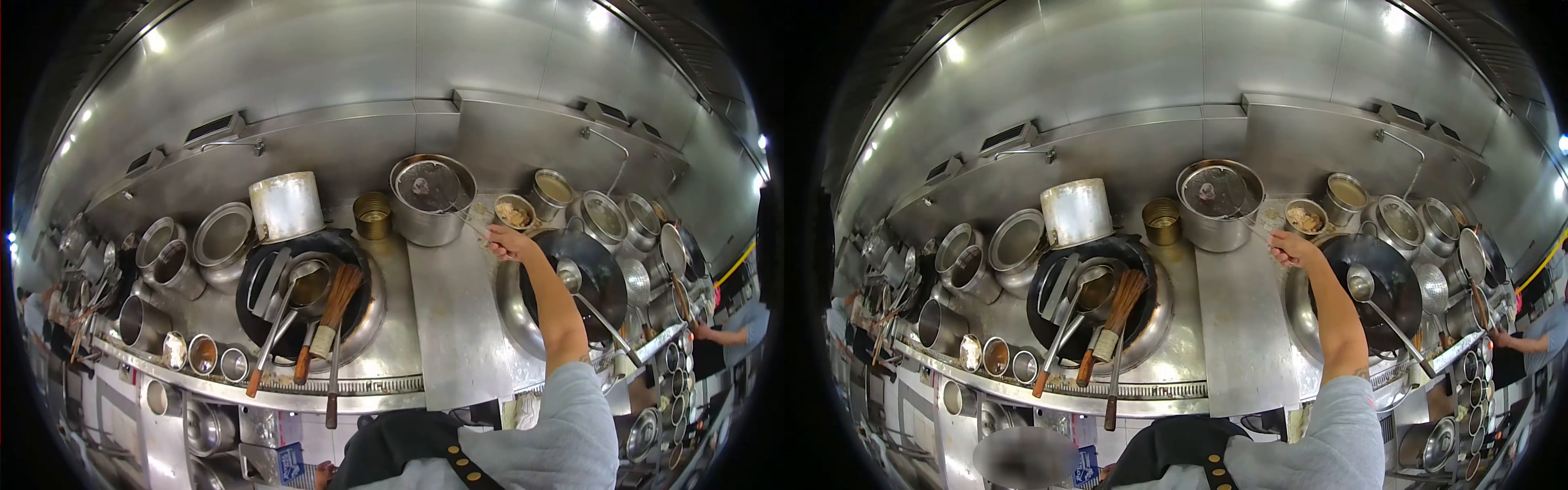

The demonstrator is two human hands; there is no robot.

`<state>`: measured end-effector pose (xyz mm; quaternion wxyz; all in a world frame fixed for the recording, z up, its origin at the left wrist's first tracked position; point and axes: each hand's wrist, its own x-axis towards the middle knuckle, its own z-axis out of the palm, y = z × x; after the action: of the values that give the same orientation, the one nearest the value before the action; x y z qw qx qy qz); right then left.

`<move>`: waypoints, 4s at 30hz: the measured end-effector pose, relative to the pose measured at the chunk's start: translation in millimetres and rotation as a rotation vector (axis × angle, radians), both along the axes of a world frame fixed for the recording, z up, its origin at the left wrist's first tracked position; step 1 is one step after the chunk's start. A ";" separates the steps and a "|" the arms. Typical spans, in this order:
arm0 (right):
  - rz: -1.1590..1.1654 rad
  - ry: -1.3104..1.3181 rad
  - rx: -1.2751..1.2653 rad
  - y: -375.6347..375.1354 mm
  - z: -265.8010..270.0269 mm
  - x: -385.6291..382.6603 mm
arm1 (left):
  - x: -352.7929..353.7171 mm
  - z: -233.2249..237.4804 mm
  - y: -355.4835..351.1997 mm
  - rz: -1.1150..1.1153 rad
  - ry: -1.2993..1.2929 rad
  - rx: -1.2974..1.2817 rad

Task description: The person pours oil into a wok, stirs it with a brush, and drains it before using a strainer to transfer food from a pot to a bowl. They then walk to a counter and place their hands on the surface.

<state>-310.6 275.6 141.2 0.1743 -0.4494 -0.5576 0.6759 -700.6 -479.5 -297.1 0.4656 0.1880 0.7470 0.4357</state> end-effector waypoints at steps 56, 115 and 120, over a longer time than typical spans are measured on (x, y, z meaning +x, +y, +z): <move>-0.250 -0.753 0.875 49.0 -18.3 -74.4 | 28.4 -16.7 -18.5 0.102 0.047 -0.099; -0.231 -0.240 0.492 9.9 28.8 -25.3 | 29.2 -24.7 -11.8 0.040 0.108 -0.004; -0.104 -0.845 1.371 53.2 -4.2 -9.6 | 42.3 -17.6 -10.9 0.187 -0.062 0.083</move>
<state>-320.2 328.8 137.0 0.2171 -0.4853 -0.8453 -0.0526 -658.3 -490.4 -314.7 0.4377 0.1230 0.7279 0.5132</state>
